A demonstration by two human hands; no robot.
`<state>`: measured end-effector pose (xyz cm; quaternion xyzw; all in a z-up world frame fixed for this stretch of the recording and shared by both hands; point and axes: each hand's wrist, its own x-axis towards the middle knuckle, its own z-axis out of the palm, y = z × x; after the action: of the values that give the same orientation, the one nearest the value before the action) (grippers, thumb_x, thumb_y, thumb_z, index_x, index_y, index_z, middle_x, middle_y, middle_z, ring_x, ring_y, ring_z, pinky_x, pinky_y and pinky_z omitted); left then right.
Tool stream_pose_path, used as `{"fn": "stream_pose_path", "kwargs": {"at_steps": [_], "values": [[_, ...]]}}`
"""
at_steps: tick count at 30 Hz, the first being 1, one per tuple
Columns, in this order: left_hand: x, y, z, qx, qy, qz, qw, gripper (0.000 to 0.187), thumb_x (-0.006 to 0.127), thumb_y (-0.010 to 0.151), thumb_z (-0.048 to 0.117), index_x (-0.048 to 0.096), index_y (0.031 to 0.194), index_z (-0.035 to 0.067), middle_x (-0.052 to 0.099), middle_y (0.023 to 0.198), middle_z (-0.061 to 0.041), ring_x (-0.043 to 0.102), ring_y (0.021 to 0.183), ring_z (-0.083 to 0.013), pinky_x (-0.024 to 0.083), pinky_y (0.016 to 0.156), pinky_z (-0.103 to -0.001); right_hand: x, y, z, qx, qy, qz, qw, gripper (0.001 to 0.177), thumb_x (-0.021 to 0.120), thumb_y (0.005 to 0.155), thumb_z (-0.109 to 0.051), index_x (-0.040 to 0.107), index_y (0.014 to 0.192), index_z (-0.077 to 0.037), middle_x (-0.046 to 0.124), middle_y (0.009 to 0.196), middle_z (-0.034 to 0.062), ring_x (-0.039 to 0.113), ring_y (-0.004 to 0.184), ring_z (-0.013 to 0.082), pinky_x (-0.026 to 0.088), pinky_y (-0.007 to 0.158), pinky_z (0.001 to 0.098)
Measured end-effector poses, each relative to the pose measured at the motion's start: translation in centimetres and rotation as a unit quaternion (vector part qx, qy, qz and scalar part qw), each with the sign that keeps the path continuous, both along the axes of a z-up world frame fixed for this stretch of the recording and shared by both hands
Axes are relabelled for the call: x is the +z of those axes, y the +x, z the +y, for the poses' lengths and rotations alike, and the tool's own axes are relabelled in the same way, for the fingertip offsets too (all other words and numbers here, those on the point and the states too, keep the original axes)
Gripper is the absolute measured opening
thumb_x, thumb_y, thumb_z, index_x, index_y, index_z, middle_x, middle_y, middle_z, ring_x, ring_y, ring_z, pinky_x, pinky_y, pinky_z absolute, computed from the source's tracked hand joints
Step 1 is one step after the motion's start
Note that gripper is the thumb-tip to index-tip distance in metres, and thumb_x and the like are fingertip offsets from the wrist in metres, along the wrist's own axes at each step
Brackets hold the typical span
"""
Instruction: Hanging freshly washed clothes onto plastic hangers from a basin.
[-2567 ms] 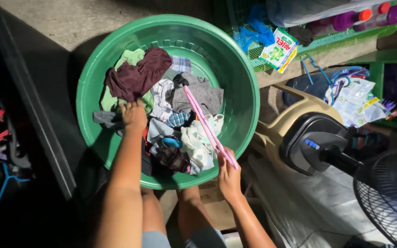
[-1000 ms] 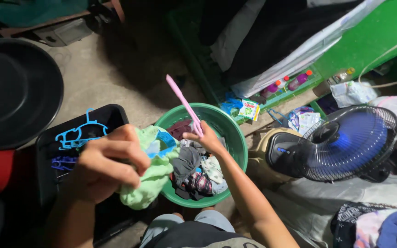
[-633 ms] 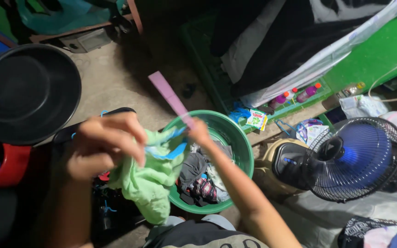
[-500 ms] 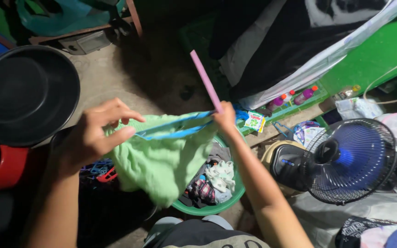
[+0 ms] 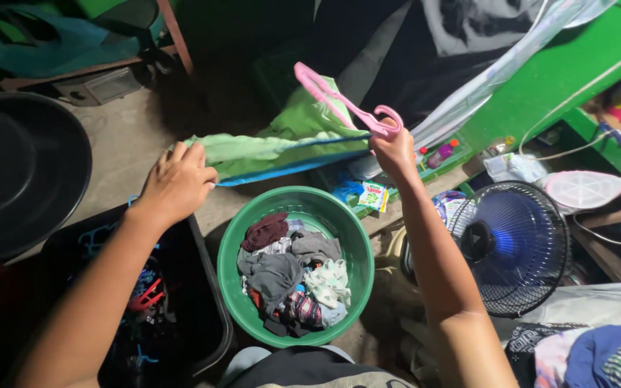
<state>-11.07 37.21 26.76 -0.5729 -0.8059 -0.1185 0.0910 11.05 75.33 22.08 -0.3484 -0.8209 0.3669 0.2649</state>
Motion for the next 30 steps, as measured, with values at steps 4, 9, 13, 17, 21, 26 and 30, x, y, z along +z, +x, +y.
{"fn": "stream_pose_path", "kwargs": {"at_steps": [4, 9, 13, 17, 21, 26, 30], "values": [[0.6, -0.2, 0.4, 0.027, -0.017, 0.024, 0.999, 0.009, 0.075, 0.074, 0.023, 0.078, 0.074, 0.015, 0.058, 0.103, -0.003, 0.055, 0.108, -0.0278, 0.050, 0.094, -0.046, 2.1, 0.1, -0.7, -0.060, -0.101, 0.009, 0.993, 0.030, 0.061, 0.086, -0.015, 0.075, 0.110, -0.004, 0.068, 0.073, 0.0033, 0.062, 0.065, 0.0107, 0.049, 0.061, 0.0316], [-2.5, -2.0, 1.4, 0.147, 0.039, -0.119, 0.981, 0.014, 0.063, 0.098, 0.021, 0.074, 0.101, 0.012, 0.064, 0.097, -0.015, 0.063, 0.087, -0.0403, 0.052, 0.074, -0.055, 4.3, 0.9, -2.4, -0.014, -0.040, 0.002, 0.999, 0.026, 0.071, 0.082, -0.015, 0.073, 0.103, 0.001, 0.068, 0.070, 0.0033, 0.063, 0.063, 0.0079, 0.050, 0.058, 0.0288], [0.4, -0.4, 3.7, 0.194, 0.167, -0.416, 0.872, 0.018, 0.052, 0.099, 0.023, 0.063, 0.108, 0.011, 0.061, 0.070, -0.013, 0.068, 0.066, -0.0242, 0.059, 0.060, -0.043, 1.6, 2.6, -3.0, -0.016, -0.117, -0.056, 0.991, 0.018, 0.067, 0.087, -0.014, 0.075, 0.094, 0.001, 0.067, 0.069, 0.0028, 0.062, 0.062, 0.0099, 0.050, 0.056, 0.0306], [-2.8, -1.3, 7.0, 0.124, 0.338, -0.324, 0.875, 0.018, 0.071, 0.099, 0.016, 0.058, 0.095, 0.004, 0.062, 0.073, -0.013, 0.063, 0.063, -0.0250, 0.048, 0.059, -0.038, -5.4, 4.8, -6.0, 0.083, -0.342, 0.068, 0.934, 0.018, 0.066, 0.085, -0.010, 0.066, 0.103, -0.010, 0.066, 0.075, 0.0016, 0.060, 0.058, 0.0107, 0.046, 0.048, 0.0284], [-1.9, 0.6, 9.7, 0.076, 0.399, -0.292, 0.866, 0.029, 0.076, 0.081, 0.003, 0.056, 0.101, 0.000, 0.062, 0.080, -0.014, 0.066, 0.069, -0.0212, 0.053, 0.064, -0.032, -4.2, 8.3, -9.8, 0.197, -0.447, 0.018, 0.872, 0.025, 0.063, 0.099, -0.028, 0.069, 0.097, -0.004, 0.059, 0.069, 0.0029, 0.046, 0.050, 0.0070, 0.031, 0.043, 0.0228], [1.6, 2.2, 9.1, -0.015, 0.325, -0.307, 0.894, 0.019, 0.072, 0.086, -0.001, 0.064, 0.103, 0.003, 0.071, 0.087, -0.011, 0.071, 0.079, -0.0181, 0.055, 0.067, -0.031, 2.0, 7.3, -11.1, 0.058, -0.419, 0.128, 0.897, 0.032, 0.053, 0.102, -0.040, 0.067, 0.095, -0.012, 0.058, 0.066, -0.0036, 0.049, 0.052, 0.0045, 0.032, 0.045, 0.0211], [5.1, 1.4, 7.6, 0.020, 0.305, -0.328, 0.894, 0.010, 0.069, 0.087, -0.004, 0.068, 0.093, 0.004, 0.071, 0.081, -0.012, 0.071, 0.073, -0.0228, 0.052, 0.064, -0.034, 0.1, 6.7, -9.9, 0.099, -0.348, 0.164, 0.918, 0.031, 0.056, 0.106, -0.036, 0.067, 0.092, -0.011, 0.045, 0.059, -0.0060, 0.038, 0.047, 0.0037, 0.026, 0.042, 0.0219]]}}
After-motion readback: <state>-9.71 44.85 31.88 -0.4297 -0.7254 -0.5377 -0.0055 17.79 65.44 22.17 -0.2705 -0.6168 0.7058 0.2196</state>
